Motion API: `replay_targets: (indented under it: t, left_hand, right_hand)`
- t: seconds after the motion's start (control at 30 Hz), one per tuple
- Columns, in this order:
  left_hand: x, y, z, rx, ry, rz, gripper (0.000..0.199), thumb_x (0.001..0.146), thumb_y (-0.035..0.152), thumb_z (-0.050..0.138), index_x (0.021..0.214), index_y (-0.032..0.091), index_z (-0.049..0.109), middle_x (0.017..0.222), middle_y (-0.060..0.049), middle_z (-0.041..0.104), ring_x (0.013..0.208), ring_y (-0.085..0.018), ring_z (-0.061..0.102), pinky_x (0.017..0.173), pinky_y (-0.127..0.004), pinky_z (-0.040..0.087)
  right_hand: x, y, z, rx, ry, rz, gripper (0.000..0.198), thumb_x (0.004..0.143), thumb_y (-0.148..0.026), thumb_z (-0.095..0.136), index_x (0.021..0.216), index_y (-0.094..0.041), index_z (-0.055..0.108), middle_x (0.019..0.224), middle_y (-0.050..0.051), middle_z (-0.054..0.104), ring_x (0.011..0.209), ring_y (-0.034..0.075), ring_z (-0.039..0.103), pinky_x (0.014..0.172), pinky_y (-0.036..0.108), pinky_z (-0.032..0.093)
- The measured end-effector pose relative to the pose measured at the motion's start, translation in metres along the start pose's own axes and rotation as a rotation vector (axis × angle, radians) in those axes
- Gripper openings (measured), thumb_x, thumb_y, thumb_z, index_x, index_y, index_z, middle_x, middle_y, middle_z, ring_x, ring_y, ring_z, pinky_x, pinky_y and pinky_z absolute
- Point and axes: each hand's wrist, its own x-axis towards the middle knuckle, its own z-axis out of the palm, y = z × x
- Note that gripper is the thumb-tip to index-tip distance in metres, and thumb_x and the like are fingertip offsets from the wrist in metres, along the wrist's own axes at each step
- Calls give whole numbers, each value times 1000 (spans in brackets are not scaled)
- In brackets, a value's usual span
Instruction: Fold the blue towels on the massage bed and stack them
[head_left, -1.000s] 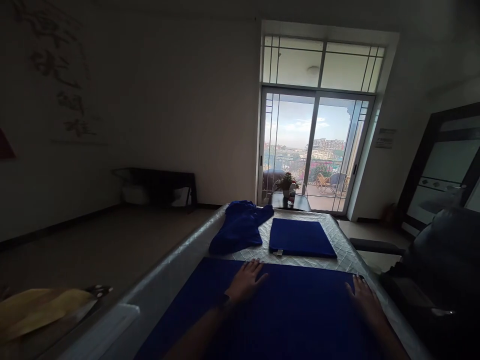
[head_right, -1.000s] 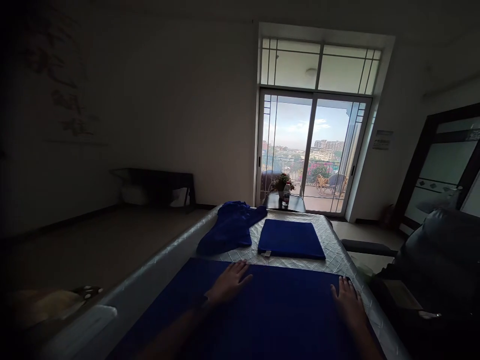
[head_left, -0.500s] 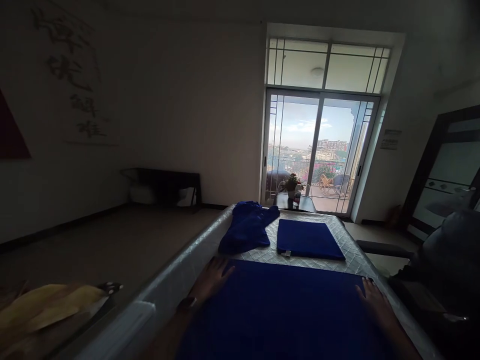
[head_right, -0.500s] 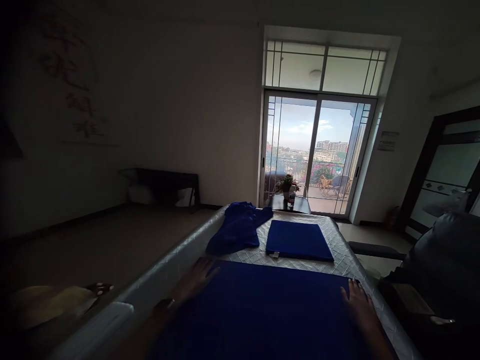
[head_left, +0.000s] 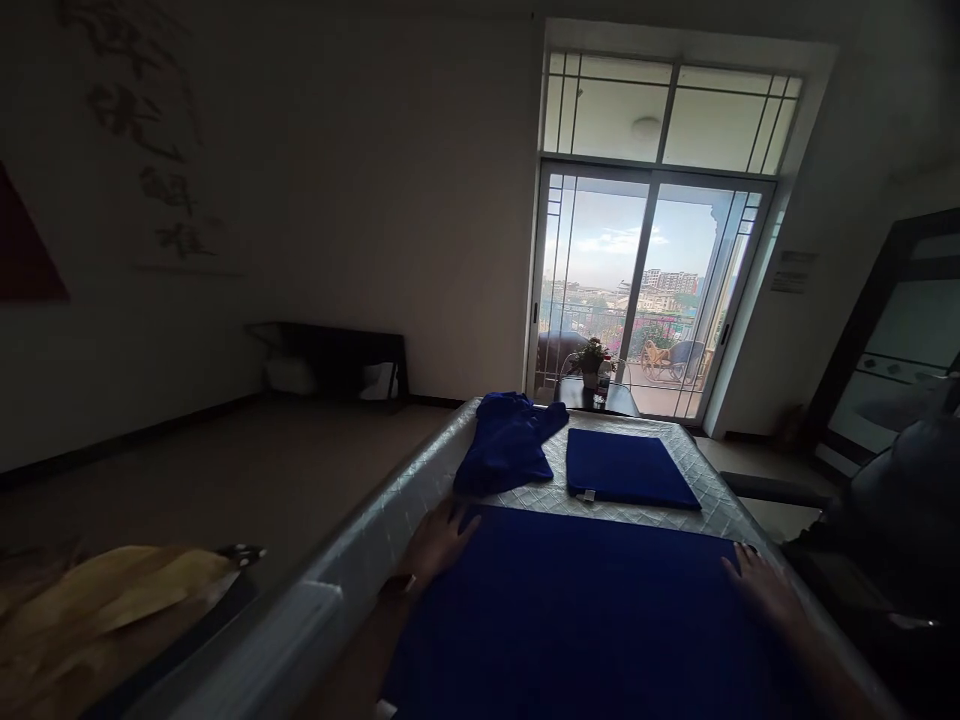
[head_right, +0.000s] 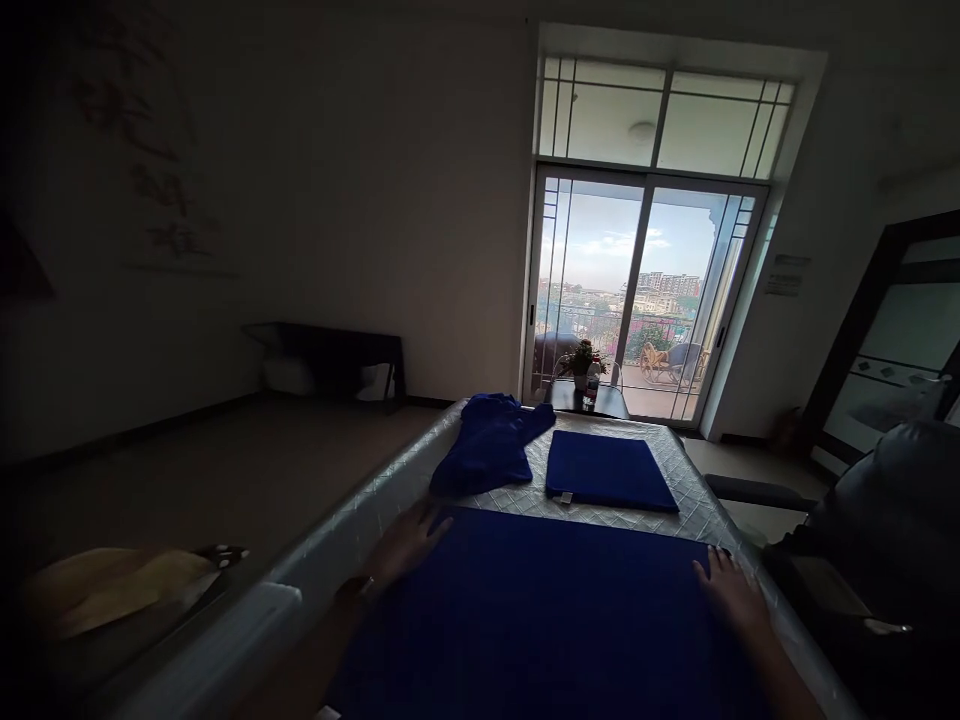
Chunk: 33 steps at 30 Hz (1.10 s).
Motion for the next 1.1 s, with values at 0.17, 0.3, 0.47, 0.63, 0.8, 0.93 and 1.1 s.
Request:
replay_targets:
  t: [0.17, 0.3, 0.47, 0.63, 0.8, 0.93, 1.1]
  left_hand:
    - [3, -3, 3, 15, -8, 1, 66, 99, 58, 28, 150, 19, 43, 163, -13, 35, 146, -29, 37, 119, -47, 24]
    - [5, -7, 5, 36, -24, -10, 64, 99, 58, 28, 150, 23, 42, 161, -10, 38, 147, -29, 36, 119, -47, 25]
    - [4, -11, 6, 51, -20, -9, 63, 101, 56, 27, 151, 20, 41, 161, -13, 38, 147, -29, 35, 118, -45, 27]
    - [7, -16, 10, 65, -18, -9, 64, 101, 54, 29, 153, 18, 39, 161, -15, 38, 149, -30, 32, 119, -47, 25]
    - [7, -14, 10, 53, -20, -28, 64, 100, 55, 29, 151, 18, 41, 161, -14, 37, 149, -30, 32, 120, -47, 25]
    - [4, -11, 6, 29, -16, -26, 64, 101, 56, 27, 152, 20, 41, 161, -12, 39, 147, -30, 35, 119, -46, 27]
    - [6, -13, 7, 50, -13, -5, 63, 101, 55, 28, 152, 20, 40, 160, -12, 40, 147, -30, 35, 118, -47, 28]
  right_hand:
    - [-33, -72, -23, -68, 86, -350, 58, 95, -24, 23, 140, -13, 57, 157, 14, 43, 149, 30, 32, 122, 55, 20]
    - [-63, -155, -28, 105, 41, -536, 60, 101, -40, 22, 152, -14, 42, 161, 9, 35, 151, 22, 25, 124, 43, 19]
    - [-84, -210, -35, 269, -87, -591, 70, 101, -56, 19, 158, -16, 29, 166, 5, 22, 154, 21, 14, 125, 42, 14]
    - [-72, -189, -27, 252, -88, -560, 71, 100, -59, 19, 159, -20, 24, 166, 1, 18, 154, 20, 12, 126, 44, 11]
    - [-35, -109, -6, 148, -8, -434, 69, 99, -53, 20, 158, -20, 27, 165, 2, 26, 153, 20, 17, 126, 43, 16]
    - [0, -24, 16, 1, -5, -342, 65, 96, -41, 24, 157, -19, 33, 166, 3, 23, 153, 25, 17, 124, 50, 19]
    - [23, 29, 40, 30, 59, -168, 71, 95, -44, 23, 156, -9, 31, 164, 11, 28, 153, 25, 21, 122, 47, 23]
